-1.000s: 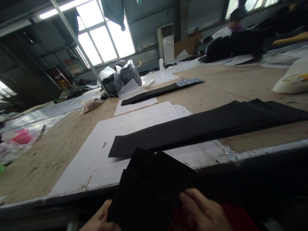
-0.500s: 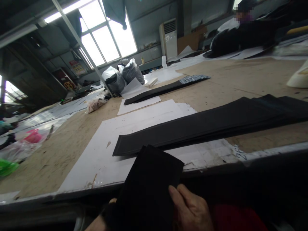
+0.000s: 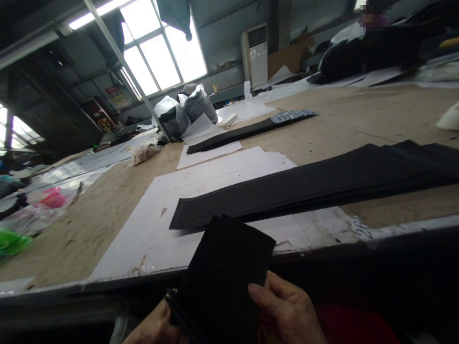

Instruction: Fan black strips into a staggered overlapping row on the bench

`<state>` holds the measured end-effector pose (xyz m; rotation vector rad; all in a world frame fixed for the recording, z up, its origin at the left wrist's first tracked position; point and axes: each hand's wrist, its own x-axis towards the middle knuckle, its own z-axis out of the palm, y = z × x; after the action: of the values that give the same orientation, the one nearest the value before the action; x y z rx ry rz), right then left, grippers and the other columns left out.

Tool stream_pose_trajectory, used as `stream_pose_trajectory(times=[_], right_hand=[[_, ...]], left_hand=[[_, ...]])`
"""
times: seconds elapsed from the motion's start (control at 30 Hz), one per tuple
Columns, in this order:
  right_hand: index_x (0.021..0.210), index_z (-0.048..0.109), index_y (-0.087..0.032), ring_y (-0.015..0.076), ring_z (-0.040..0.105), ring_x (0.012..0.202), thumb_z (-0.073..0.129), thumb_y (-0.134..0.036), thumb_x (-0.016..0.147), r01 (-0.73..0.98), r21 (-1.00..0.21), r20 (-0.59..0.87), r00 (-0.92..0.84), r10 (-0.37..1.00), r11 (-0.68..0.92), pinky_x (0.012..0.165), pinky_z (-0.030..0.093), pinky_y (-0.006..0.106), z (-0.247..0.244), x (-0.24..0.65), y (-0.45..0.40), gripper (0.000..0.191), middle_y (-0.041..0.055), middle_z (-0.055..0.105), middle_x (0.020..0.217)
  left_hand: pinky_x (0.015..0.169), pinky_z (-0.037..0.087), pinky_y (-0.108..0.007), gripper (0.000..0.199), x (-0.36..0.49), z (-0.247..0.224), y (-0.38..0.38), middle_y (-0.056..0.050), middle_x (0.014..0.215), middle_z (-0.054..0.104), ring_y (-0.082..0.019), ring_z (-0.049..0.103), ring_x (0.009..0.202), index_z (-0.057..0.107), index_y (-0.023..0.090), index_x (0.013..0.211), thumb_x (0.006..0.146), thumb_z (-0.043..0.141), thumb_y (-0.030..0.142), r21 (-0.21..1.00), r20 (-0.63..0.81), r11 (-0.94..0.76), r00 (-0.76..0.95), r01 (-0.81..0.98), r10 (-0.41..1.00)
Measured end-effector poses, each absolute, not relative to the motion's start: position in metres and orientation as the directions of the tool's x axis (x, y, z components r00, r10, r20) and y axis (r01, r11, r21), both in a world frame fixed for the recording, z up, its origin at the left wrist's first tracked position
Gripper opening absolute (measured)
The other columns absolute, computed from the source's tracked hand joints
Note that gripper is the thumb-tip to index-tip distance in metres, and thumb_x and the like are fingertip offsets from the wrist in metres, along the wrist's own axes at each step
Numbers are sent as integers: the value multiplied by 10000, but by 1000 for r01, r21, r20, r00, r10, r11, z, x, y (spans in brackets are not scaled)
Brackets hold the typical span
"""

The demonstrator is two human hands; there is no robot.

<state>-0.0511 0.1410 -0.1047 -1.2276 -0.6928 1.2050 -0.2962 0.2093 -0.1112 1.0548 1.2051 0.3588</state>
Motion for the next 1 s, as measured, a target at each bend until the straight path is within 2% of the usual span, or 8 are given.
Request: stream_pose_trajectory(times=[0.13, 0.27, 0.37, 0.5, 0.63, 0.7, 0.87, 1.0], right_hand=[[466, 341, -189, 98, 396, 513, 607, -423, 699, -69, -995, -87, 380, 921, -66, 496, 370, 209, -109, -41, 145, 425, -23, 393, 541], [453, 357, -195, 97, 404, 469, 612, -421, 680, 102, -993, -4, 502, 865, -64, 475, 367, 201, -109, -39, 149, 410, -33, 372, 476], [507, 446, -190, 105, 469, 498, 595, -431, 736, 200, -979, 72, 518, 852, -39, 490, 387, 193, -109, -32, 146, 364, -17, 485, 533], [758, 645, -211, 140, 598, 650, 494, -431, 843, 267, -963, 173, 533, 829, 29, 618, 467, 197, -108, -16, 134, 279, 17, 650, 763], [930, 675, -238, 162, 644, 795, 557, -410, 815, 357, -922, 305, 424, 853, 153, 680, 500, 186, -107, -11, 132, 238, 25, 678, 914], [944, 679, -233, 167, 648, 784, 600, -419, 784, 328, -933, 272, 381, 884, 145, 663, 503, 188, -107, -16, 138, 257, 25, 684, 894], [745, 690, -186, 175, 621, 646, 572, -532, 769, 63, -994, -65, 332, 941, -91, 570, 481, 217, -100, -27, 154, 366, 22, 673, 697], [800, 705, -191, 196, 646, 704, 599, -536, 740, -44, -981, -192, 340, 920, -189, 599, 497, 217, -93, -23, 155, 365, 25, 694, 756]], left_hand=[[505, 355, -233, 251, -280, -104, 210, 25, 579, 549, -101, 452, 511, 601, 114, 685, 571, 774, 256, 814, -581, 489, 456, 315, 674], [464, 250, -228, 170, -268, -93, 211, 22, 481, 489, -81, 384, 460, 544, 108, 508, 445, 702, 114, 820, -570, 479, 509, 312, 645], [478, 280, -215, 181, -264, -88, 214, 19, 552, 523, -88, 420, 497, 585, 109, 608, 445, 664, 117, 832, -552, 484, 491, 271, 674], [563, 396, -242, 427, -261, -83, 220, -35, 749, 630, -162, 547, 634, 630, 112, 906, 481, 653, 145, 841, -534, 494, 472, 219, 701], [555, 407, -258, 467, -253, -81, 223, -86, 780, 644, -192, 571, 634, 622, 78, 940, 477, 656, 134, 841, -525, 500, 529, 205, 667], [563, 409, -260, 473, -249, -81, 222, -94, 798, 647, -198, 581, 647, 617, 80, 955, 487, 655, 133, 844, -516, 499, 553, 198, 654], [581, 413, -269, 480, -245, -80, 221, -90, 814, 650, -213, 592, 674, 618, 93, 964, 488, 673, 128, 842, -511, 507, 579, 186, 636], [591, 418, -276, 422, -243, -77, 222, -69, 750, 632, -208, 572, 654, 645, 95, 850, 446, 742, 164, 830, -525, 521, 599, 201, 605]])
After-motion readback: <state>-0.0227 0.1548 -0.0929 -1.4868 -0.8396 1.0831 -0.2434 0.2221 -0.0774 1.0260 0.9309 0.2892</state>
